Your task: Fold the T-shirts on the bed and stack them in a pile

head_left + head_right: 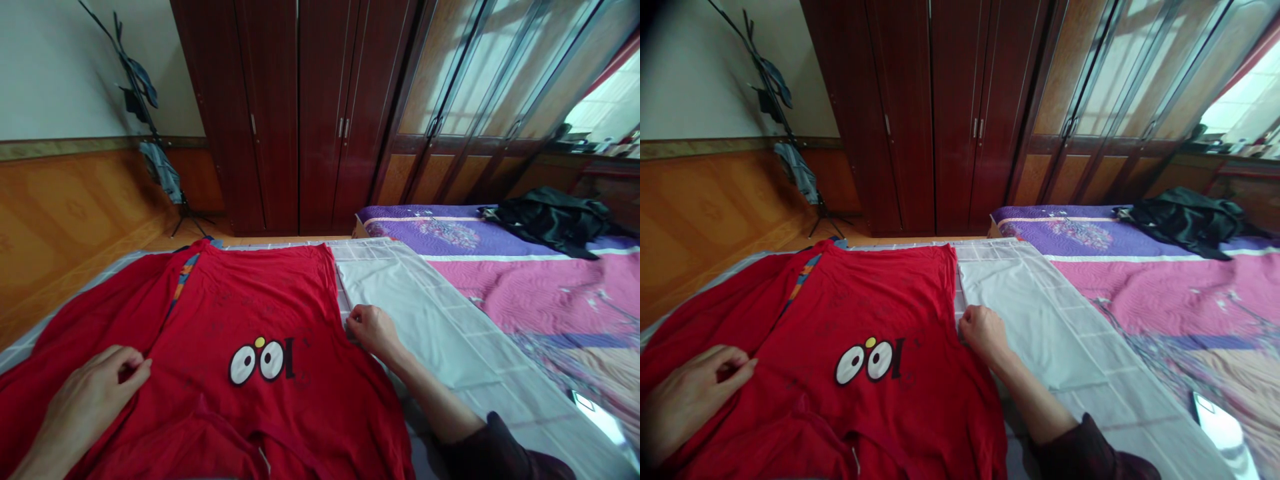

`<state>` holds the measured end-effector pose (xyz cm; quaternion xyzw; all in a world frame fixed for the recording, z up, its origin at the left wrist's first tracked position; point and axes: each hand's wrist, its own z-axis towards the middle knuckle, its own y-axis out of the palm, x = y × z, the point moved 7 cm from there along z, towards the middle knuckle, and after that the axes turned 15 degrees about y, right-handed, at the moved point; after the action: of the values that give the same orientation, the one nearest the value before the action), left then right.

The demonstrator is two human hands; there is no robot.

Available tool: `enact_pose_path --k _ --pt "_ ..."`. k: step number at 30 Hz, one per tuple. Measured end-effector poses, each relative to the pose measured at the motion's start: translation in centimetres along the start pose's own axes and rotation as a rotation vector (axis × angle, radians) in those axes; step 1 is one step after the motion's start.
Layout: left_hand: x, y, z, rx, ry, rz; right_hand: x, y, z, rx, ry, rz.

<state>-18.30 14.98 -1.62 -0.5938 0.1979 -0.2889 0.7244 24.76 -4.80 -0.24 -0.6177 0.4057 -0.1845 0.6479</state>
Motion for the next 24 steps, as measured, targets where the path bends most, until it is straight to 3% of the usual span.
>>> enact_pose_path --k 9,24 --pt "1.0 0.9 0.2 -0.044 0.125 0.079 -2.2 0.9 -1.1 -0.005 -0.076 0.005" --pt "-0.6 1.2 -0.1 0.012 0.067 -0.008 -1.5 0.5 0.3 -0.01 0.015 -0.032"
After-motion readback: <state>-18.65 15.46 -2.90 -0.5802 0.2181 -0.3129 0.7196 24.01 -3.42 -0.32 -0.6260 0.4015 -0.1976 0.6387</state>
